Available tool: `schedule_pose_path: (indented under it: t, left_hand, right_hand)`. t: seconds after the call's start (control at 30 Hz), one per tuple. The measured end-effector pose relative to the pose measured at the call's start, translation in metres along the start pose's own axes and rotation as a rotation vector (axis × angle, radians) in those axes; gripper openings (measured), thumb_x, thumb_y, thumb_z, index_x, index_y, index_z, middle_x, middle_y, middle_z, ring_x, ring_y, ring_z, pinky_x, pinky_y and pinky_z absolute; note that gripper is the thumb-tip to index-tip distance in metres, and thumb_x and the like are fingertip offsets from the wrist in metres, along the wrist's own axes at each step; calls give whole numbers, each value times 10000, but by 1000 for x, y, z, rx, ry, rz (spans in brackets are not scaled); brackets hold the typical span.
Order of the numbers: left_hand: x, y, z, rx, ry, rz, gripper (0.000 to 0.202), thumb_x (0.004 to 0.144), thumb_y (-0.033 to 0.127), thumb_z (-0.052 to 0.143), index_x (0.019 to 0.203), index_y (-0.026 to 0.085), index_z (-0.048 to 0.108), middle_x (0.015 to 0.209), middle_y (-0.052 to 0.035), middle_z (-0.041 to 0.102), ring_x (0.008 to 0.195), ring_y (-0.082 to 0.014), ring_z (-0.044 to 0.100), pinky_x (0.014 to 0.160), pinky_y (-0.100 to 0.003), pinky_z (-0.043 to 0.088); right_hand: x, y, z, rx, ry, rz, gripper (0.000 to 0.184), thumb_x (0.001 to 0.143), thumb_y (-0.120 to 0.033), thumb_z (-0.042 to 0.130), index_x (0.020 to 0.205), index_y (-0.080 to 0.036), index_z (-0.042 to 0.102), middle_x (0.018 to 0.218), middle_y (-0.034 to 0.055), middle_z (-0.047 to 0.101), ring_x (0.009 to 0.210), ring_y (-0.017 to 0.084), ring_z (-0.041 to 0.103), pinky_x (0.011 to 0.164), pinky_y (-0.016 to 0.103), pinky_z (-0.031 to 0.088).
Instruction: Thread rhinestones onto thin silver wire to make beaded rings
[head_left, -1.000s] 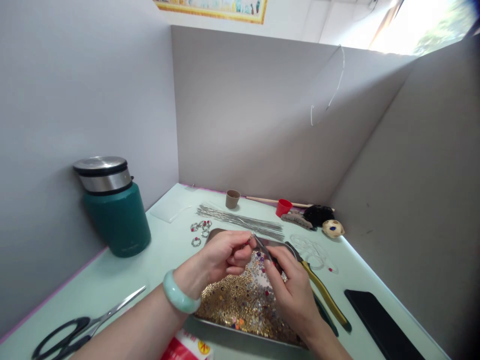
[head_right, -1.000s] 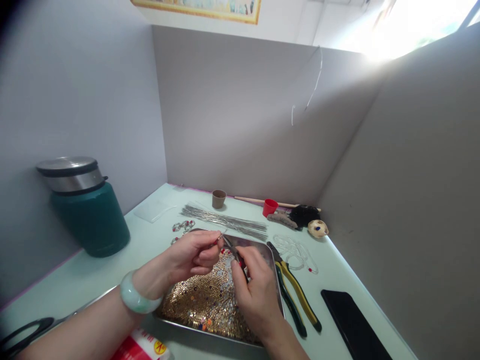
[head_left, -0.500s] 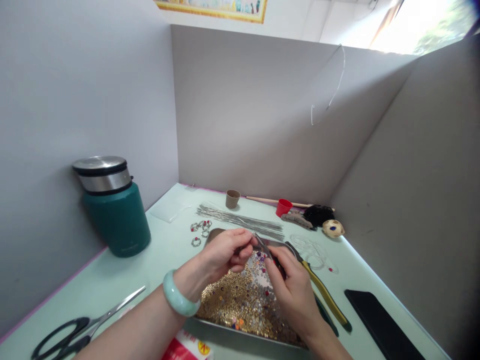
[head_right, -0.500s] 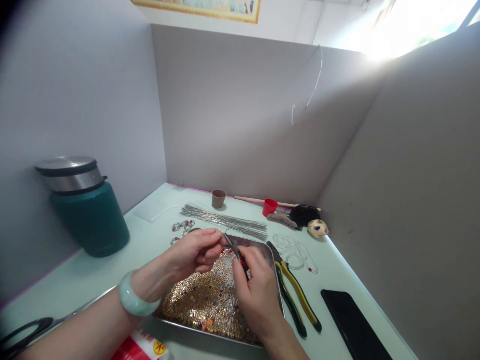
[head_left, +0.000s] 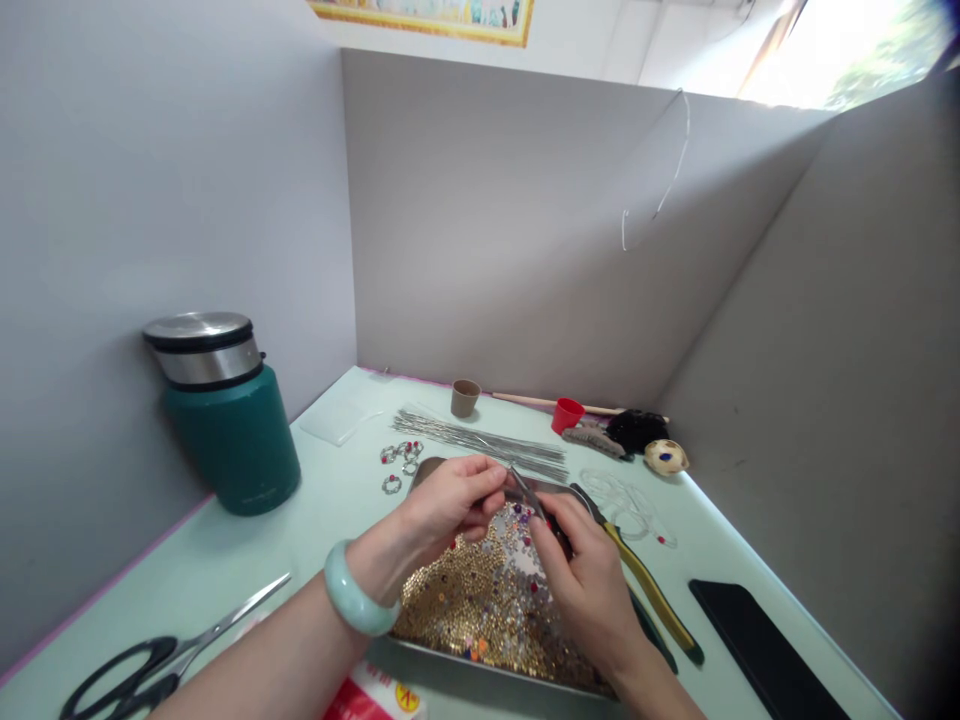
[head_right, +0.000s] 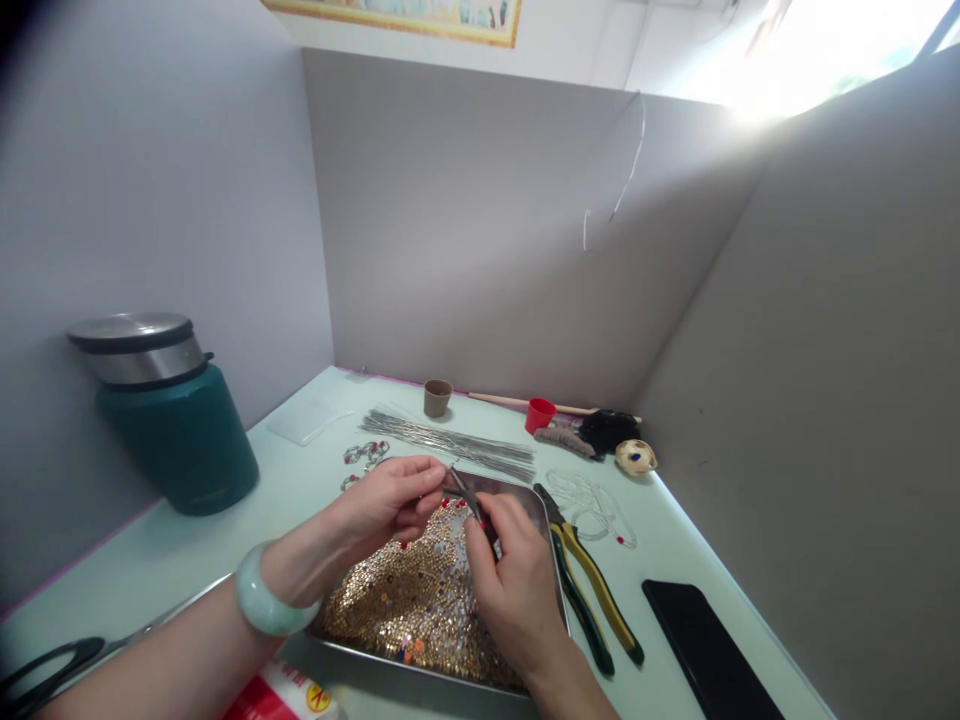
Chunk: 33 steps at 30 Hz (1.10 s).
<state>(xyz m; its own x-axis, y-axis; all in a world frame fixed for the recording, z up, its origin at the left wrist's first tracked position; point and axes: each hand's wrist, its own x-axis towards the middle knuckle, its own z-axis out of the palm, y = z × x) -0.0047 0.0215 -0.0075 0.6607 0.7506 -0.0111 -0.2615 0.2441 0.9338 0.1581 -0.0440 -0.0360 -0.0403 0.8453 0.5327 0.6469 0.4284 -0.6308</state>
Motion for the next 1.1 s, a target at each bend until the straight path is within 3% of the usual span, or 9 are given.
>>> schedule_pose_path:
  t: [0.13,0.47,0.67,0.87,1.1]
  left_hand:
    - [0,0,3,79,69,27,192,842,330,524,758,168,466,542,70,411,381,-28,196,371,-195,166]
    - [-1,3,8,147,91,5,223,831,375,527,769,185,429,545,77,386,397,-39,212,382,-206,142]
    - [2,2,7,292,159,27,198,839,344,502,750,168,481,523,68,371,404,-49,265,380,-204,170]
    - [1,1,6,166,69,24,212,842,369,517,775,171,480,524,78,351,401,-42,207,387,-206,145]
    - [1,2,7,211,97,38,181,835,339,516,772,172,483,540,66,411,399,-46,243,395,-207,182]
  right_hand:
    - [1,-1,0,-2,-9,8,206,891,-247,449,1048,-181,565,972,79,581,900,206,551,786,321,441]
    - [1,1,0,0,-19,-11,220,891,-237,443,1071,-195,562,1003,84,584,914,212,555,787,322,450]
    - [0,2,0,-35,-10,-7,224,886,-240,452,1074,-189,562,1004,85,583,930,216,553,800,326,445]
    - [1,0,0,7,-23,-9,220,896,-234,435,1074,-195,560,1025,87,583,942,216,551,802,330,450]
    - [1,-2,0,11,-16,-9,227,896,-241,430,1068,-201,574,1004,81,594,930,218,558,798,332,453]
